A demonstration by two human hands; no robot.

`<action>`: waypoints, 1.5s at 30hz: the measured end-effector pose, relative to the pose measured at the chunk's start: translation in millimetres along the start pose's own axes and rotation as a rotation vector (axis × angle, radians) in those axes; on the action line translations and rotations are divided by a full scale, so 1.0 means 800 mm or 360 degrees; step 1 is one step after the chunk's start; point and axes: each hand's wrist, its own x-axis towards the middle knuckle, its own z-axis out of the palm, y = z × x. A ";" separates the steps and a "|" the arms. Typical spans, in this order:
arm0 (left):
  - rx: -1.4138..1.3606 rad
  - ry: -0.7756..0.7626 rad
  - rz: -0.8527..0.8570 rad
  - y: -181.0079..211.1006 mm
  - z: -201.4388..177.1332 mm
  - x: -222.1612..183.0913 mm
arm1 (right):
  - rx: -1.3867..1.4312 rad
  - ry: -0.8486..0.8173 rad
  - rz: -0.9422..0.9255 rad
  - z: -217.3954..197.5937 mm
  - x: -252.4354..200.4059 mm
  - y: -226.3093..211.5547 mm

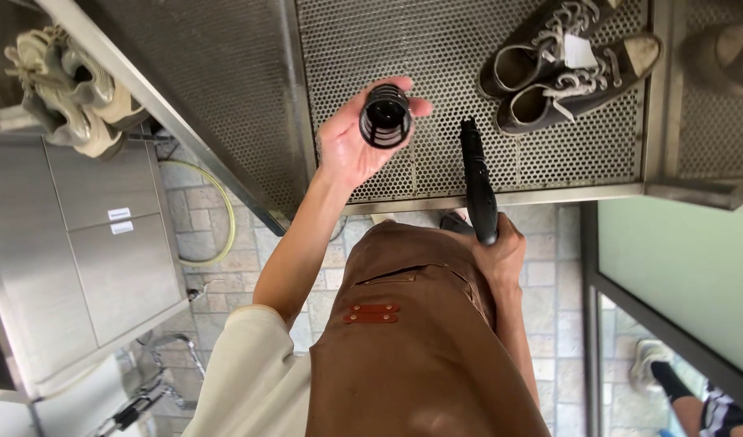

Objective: Cleaning a filter from a multi-functional shoe washing machine using a pressure washer.

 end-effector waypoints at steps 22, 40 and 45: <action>0.0165 -0.0446 -0.0060 0.036 0.037 -0.026 | -0.0164 -0.0223 0.0035 0.038 0.006 0.058; -0.0301 -0.0232 0.0052 0.027 0.035 -0.037 | -0.0192 -0.0195 -0.0062 0.034 0.008 0.046; -0.0366 -0.0225 0.0057 0.025 0.040 -0.038 | -0.0192 -0.0218 -0.0057 0.033 0.011 0.051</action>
